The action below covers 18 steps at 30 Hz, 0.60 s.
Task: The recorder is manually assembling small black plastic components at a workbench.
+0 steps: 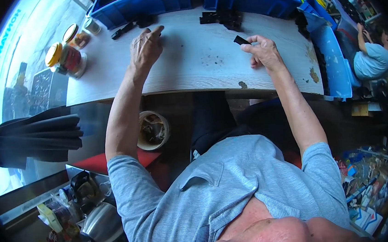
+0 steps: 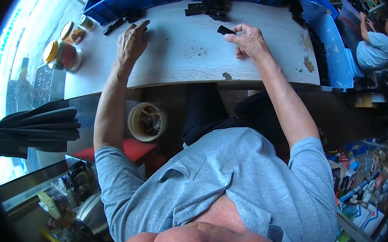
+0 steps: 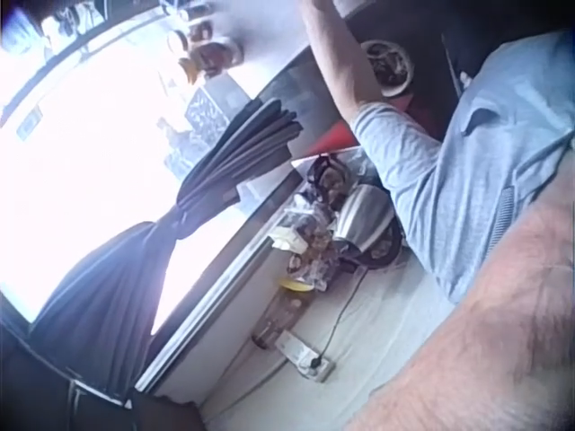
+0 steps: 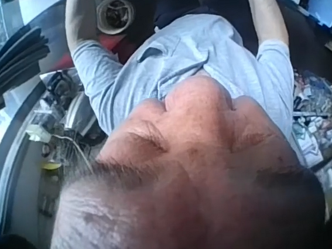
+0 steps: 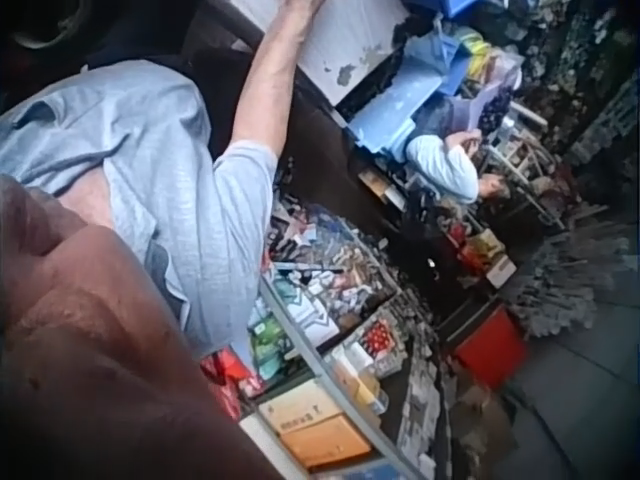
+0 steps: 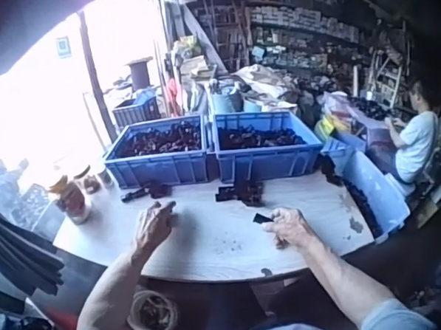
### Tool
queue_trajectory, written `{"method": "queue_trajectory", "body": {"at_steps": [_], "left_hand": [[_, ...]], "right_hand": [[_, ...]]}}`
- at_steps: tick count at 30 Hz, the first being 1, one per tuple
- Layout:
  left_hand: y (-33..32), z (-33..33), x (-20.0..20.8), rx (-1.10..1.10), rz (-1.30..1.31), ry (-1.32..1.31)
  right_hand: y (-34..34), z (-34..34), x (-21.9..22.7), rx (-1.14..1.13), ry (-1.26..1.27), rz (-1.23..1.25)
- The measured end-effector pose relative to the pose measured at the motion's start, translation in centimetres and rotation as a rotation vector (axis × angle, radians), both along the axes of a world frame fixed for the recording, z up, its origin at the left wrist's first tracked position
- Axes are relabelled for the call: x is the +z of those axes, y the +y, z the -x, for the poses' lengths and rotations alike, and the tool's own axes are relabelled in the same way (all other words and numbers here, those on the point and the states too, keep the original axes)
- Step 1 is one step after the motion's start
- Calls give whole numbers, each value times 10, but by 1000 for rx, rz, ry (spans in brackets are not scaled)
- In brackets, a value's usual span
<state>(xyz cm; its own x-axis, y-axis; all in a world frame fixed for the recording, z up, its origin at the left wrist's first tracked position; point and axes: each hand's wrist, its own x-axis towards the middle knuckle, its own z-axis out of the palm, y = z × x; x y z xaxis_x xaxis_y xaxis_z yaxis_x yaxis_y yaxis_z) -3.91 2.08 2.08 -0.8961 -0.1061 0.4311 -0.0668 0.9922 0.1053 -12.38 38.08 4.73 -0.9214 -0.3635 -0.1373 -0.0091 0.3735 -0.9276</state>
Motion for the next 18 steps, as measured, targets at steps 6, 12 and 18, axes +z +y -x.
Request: {"method": "queue_trajectory", "body": {"at_steps": [6,12,18], "left_hand": [[50,-18,-10,-103,-464,290],[72,-36,-12,-74,-223,221],[83,-28,-16,-46,-198,215]], "right_hand": [[29,36,-2,-232,-156,181],[69,73,2,-692,-62,253],[18,52,4,-294,-69,120]]}}
